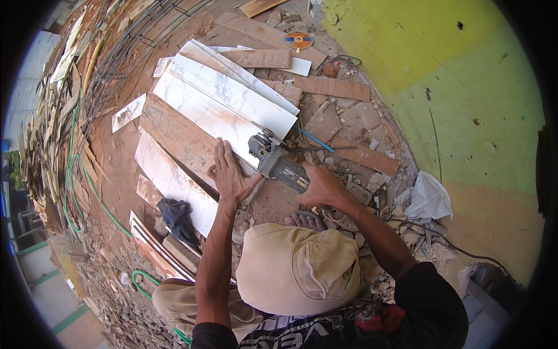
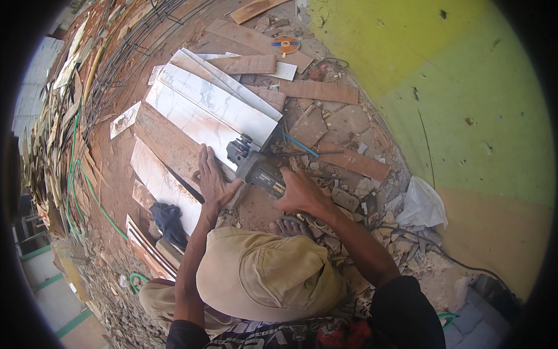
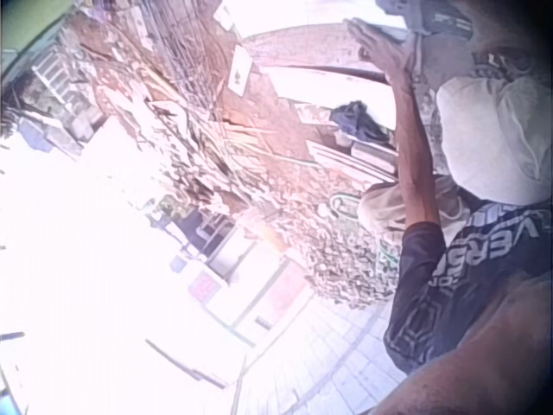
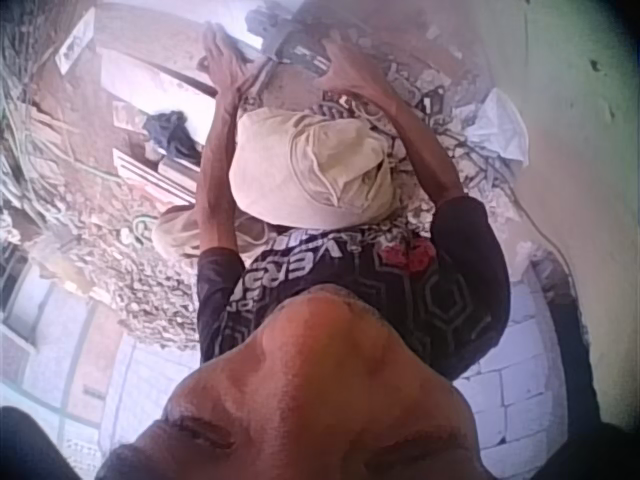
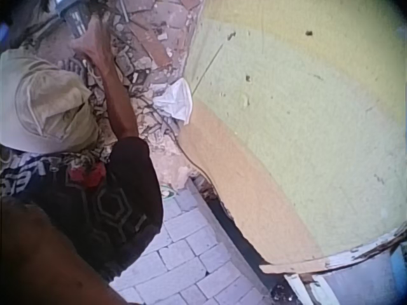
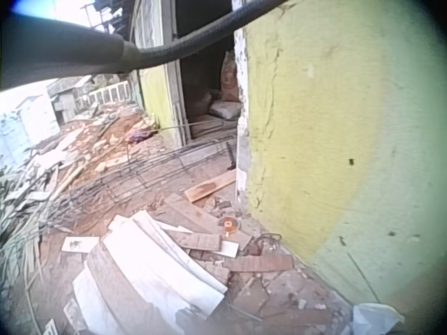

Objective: The person uses an angle grinder to cut several white marble tiles on the ground. They wipe the tiles with a cloth between cuts and continue cutting multiple pieces.

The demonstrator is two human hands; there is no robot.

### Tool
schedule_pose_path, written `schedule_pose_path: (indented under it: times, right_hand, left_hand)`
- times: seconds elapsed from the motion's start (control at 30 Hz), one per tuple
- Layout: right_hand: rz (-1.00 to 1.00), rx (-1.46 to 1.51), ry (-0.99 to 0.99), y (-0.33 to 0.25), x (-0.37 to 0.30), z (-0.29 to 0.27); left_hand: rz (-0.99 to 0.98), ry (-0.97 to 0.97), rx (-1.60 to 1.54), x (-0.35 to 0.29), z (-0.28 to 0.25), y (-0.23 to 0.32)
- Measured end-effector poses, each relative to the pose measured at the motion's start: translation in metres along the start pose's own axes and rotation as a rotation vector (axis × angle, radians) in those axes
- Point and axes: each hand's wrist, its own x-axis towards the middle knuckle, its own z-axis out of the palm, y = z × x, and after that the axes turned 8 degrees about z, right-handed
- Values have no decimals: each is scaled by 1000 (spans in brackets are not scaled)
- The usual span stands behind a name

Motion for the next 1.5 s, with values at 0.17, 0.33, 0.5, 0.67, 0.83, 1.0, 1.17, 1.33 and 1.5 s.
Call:
schedule_pose_path:
  times: [0.17, 0.33, 0.5, 0.67, 0.83, 1.0, 1.17, 1.33, 1.5]
  right_hand:
    - [-29, -17, 12, 6, 6, 5]
    - [13, -23, 27, 6, 5, 3]
    - [-17, -23, 67, 8, 10, -2]
    - [18, -34, -4, -7, 14, -6]
    - [55, -73, -10, -9, 26, 6]
    - [12, 14, -92, -23, 34, 0]
    - [23, 0, -136, -24, 44, 3]
    - [20, 13, -131, -28, 44, 4]
    - [23, 42, -134, -26, 43, 4]
  left_hand:
    - [26, -8, -8, 1, -2, 1]
    - [-10, -29, 5, 0, -2, 2]
    - [-21, -30, 0, 4, -6, 6]
    - [-29, -56, 19, 3, -6, 6]
    - [16, -9, 14, 3, -3, 9]
    - [62, 38, 4, 0, 2, 0]
    - [71, -42, -16, 3, -5, 6]
    - [71, -45, -11, 1, -6, 3]
    - [52, -55, 4, 2, -5, 4]
